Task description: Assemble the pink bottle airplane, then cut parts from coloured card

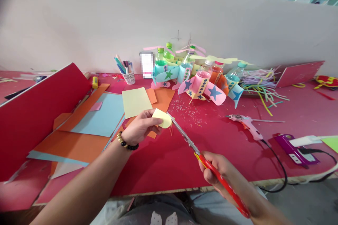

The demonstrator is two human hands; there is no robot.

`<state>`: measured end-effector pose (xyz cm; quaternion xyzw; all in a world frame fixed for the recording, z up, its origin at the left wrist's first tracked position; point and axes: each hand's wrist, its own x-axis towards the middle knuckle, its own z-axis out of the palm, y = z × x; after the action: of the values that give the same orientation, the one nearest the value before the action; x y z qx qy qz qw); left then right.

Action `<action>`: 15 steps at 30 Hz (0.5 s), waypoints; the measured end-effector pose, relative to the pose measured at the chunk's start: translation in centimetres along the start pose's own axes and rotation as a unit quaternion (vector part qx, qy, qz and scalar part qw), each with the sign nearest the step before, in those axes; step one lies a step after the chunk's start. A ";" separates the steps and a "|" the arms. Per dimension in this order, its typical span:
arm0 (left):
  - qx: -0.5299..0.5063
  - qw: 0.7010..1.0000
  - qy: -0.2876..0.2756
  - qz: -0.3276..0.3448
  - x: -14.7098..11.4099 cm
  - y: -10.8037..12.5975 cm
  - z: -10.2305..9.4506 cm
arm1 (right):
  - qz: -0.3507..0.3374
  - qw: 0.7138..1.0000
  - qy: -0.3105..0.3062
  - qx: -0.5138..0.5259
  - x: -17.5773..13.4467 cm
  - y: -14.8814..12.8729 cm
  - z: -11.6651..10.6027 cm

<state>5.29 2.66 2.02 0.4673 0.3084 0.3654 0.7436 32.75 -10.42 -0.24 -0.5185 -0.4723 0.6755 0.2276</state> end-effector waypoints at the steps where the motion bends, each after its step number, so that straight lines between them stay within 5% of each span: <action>1: 0.000 1.000 0.002 0.000 0.0 0.0 0.0 | 0.000 1.000 0.000 0.001 0.0 -0.1 0.1; 15: 0.011 1.000 -0.005 -0.006 0.0 0.0 -0.2 | 0.020 1.000 -0.007 0.009 0.0 -0.2 -0.2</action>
<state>5.08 2.74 1.96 0.4752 0.3114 0.3552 0.7423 32.88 -10.22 -0.05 -0.5207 -0.4576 0.6877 0.2156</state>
